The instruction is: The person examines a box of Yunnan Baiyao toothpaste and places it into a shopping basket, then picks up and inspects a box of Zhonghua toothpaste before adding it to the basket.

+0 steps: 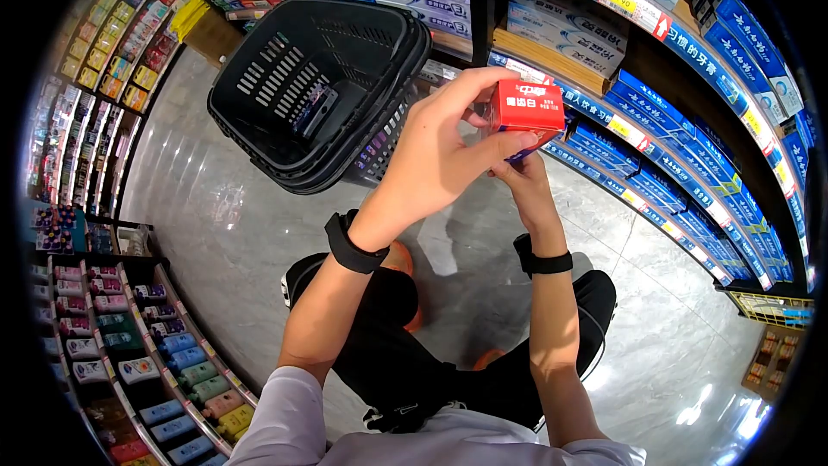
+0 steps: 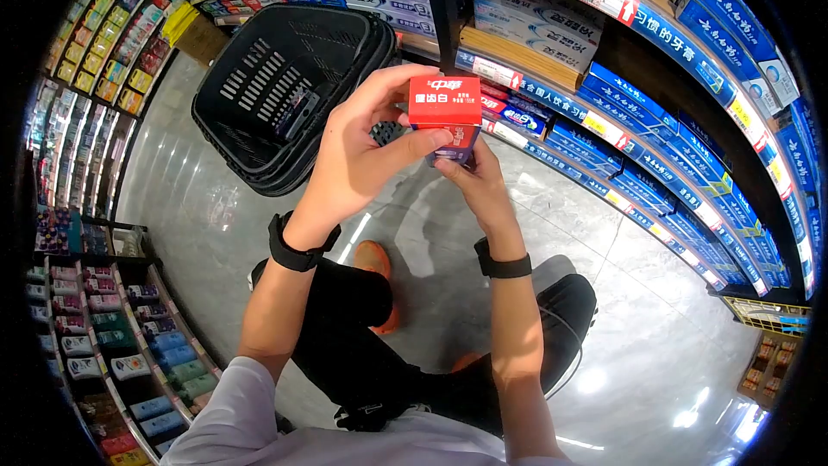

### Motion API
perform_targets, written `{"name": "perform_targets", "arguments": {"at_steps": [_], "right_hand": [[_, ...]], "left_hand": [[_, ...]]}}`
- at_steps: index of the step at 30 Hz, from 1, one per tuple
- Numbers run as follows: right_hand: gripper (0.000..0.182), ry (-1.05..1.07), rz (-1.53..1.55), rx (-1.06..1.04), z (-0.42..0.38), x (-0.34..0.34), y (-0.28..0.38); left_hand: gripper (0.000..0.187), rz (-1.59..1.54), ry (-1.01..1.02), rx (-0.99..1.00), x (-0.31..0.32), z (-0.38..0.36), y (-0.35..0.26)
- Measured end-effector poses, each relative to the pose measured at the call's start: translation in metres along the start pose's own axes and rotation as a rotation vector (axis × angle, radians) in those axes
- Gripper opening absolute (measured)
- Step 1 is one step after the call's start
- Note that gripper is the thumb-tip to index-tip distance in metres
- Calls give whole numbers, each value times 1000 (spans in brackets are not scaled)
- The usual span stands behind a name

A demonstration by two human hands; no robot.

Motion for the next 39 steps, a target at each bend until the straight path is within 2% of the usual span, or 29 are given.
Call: {"name": "perform_targets", "arguments": {"at_steps": [6,9,11,13,16,19,21,24,27,30,32,34,39], "right_hand": [[51,27,-85,-25,-3,-4,11],[54,-34,-85,-70,-7,-10,21],[59,-163,-36,-138,-16,-17,38],[60,-184,-85,-177,-24,-25,49],[60,-253,-123,-210,-36,-38,55],[54,-458,-608,-463,-54,-45,85],[53,-509,-770,-521,-64,-44,102],[57,-534,-919,-617,-82,-42,118],[66,-621,-828,-711,-99,-48,116],[76,-623,-516,-683,-110,-60,102],[72,-635,-447,-622,-115,-63,97],[64,-522,-232,-587,-116,-58,92],[58,-510,-241,-585,-120,-59,97]], "left_hand": [[45,-12,33,7,-2,0,3],[46,-57,43,24,-3,0,2],[47,-119,88,46,-1,2,2],[49,-230,10,50,-7,-3,2],[53,-191,36,94,-9,-3,-5],[51,42,77,114,-3,-4,-10],[48,192,120,179,0,-5,-10],[47,55,134,206,2,-7,-3],[48,-144,129,178,4,-10,-1],[52,-252,181,212,3,-11,-1],[54,-386,200,229,4,-13,-2],[53,-391,217,232,5,-14,-3],[56,-346,232,208,8,-13,2]]}}
Point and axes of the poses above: each hand's wrist, its own z-axis towards the middle knuckle, its own x-axis out of the palm, y = z × x, the point moved 4 cm from there along z, towards the middle knuckle, and after that the axes turned 1 degree about -z, right-handed, at the moved point
